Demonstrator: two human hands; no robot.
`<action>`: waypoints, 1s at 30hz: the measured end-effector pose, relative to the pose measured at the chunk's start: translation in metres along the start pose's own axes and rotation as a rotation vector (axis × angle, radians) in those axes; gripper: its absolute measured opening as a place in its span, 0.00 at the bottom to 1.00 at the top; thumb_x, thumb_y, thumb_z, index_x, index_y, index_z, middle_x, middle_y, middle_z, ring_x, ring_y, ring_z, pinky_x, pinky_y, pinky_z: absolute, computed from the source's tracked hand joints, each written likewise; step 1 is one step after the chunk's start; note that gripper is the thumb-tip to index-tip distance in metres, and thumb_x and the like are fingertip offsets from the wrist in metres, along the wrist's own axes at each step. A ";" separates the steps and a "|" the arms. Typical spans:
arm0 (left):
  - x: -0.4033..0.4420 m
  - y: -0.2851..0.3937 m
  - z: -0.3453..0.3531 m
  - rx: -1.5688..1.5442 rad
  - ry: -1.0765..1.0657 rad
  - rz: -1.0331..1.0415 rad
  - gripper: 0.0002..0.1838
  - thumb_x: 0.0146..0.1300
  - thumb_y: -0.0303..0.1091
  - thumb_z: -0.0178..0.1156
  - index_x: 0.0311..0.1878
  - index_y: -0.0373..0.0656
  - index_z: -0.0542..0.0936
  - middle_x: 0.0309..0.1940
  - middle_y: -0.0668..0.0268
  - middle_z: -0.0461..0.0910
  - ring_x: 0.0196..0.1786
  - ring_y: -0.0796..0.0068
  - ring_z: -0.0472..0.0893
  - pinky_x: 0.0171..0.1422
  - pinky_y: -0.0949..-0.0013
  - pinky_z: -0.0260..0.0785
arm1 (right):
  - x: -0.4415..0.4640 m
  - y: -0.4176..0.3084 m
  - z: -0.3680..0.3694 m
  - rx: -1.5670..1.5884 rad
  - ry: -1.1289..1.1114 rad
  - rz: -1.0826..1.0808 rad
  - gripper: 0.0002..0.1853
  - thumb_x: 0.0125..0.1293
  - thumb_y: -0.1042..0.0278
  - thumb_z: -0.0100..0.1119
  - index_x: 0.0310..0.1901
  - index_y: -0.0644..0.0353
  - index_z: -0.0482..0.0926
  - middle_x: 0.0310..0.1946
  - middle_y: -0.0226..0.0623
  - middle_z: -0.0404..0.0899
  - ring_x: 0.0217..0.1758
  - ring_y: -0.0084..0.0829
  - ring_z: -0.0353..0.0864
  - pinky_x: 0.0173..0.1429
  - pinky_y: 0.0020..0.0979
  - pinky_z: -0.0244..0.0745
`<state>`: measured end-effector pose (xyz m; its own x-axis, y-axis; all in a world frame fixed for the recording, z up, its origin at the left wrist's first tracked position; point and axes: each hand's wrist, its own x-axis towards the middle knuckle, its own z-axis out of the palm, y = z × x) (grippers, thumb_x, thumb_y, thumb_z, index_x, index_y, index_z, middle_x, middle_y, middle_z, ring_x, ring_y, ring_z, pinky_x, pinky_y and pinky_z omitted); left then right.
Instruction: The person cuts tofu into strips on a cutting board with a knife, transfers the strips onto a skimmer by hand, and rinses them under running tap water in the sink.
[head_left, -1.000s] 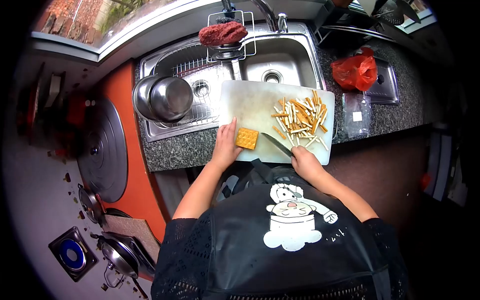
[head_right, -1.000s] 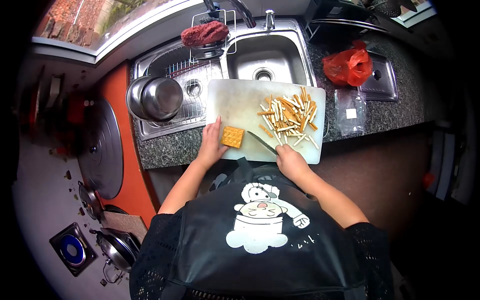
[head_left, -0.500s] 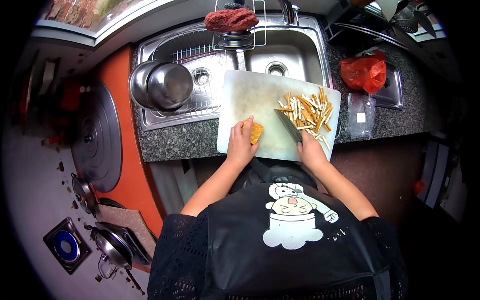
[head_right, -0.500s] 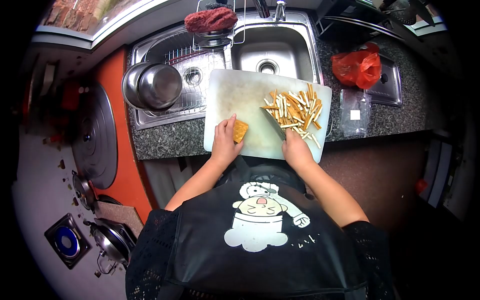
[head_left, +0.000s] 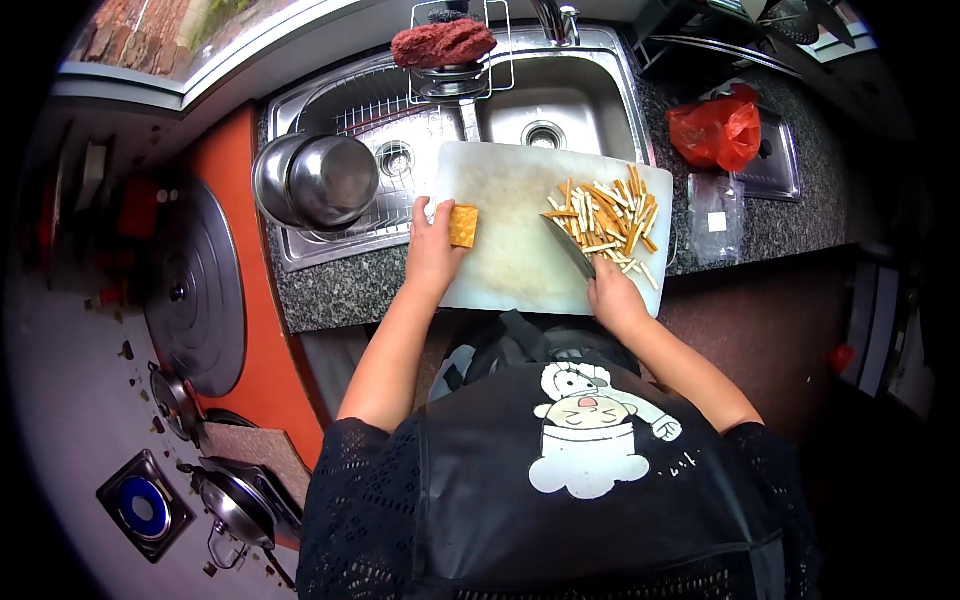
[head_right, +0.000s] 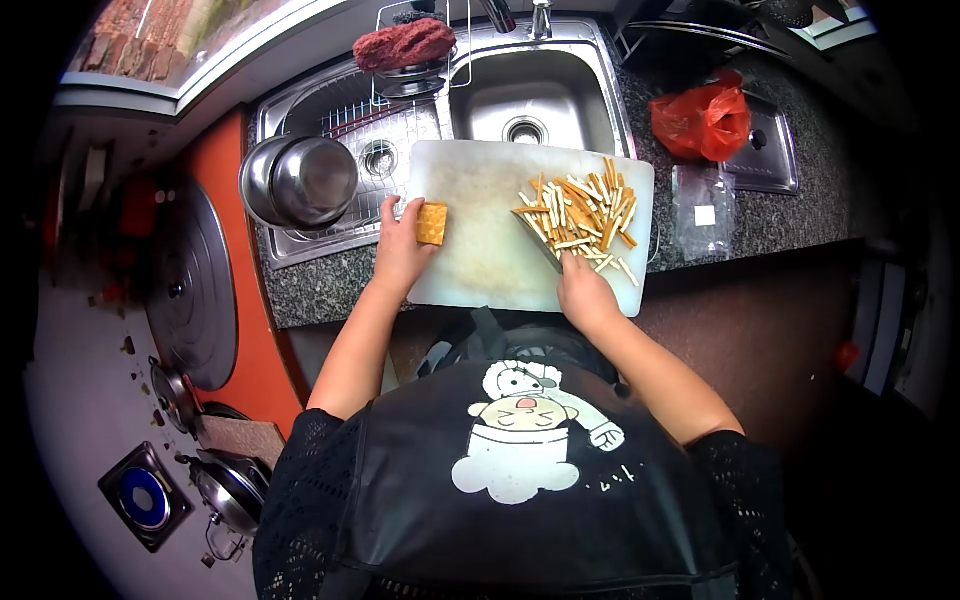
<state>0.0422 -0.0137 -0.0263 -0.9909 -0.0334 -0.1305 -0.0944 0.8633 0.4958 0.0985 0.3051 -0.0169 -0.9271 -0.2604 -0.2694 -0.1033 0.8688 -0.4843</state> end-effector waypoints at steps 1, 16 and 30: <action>0.002 -0.004 -0.001 0.036 0.017 0.040 0.46 0.41 0.33 0.81 0.66 0.43 0.70 0.65 0.50 0.65 0.65 0.44 0.68 0.70 0.54 0.64 | 0.000 0.000 0.000 0.006 -0.003 -0.004 0.12 0.66 0.74 0.52 0.50 0.64 0.67 0.43 0.58 0.75 0.39 0.61 0.80 0.42 0.54 0.79; -0.050 0.074 0.089 0.002 0.075 0.147 0.38 0.44 0.48 0.78 0.54 0.38 0.72 0.51 0.55 0.72 0.58 0.51 0.70 0.65 0.52 0.61 | -0.014 0.000 0.001 0.109 0.057 -0.109 0.15 0.65 0.74 0.55 0.53 0.63 0.68 0.48 0.54 0.73 0.39 0.59 0.80 0.42 0.52 0.79; -0.031 0.074 0.081 -0.167 0.127 0.347 0.30 0.51 0.32 0.72 0.58 0.38 0.74 0.55 0.53 0.73 0.60 0.51 0.72 0.64 0.54 0.66 | -0.006 -0.024 -0.013 0.123 0.024 -0.055 0.14 0.63 0.78 0.53 0.51 0.64 0.68 0.45 0.56 0.71 0.34 0.60 0.79 0.38 0.54 0.77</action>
<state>0.0739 0.0920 -0.0551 -0.9697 0.1741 0.1712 0.2435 0.7410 0.6257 0.1017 0.2911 0.0073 -0.9298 -0.2946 -0.2205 -0.1104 0.7949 -0.5966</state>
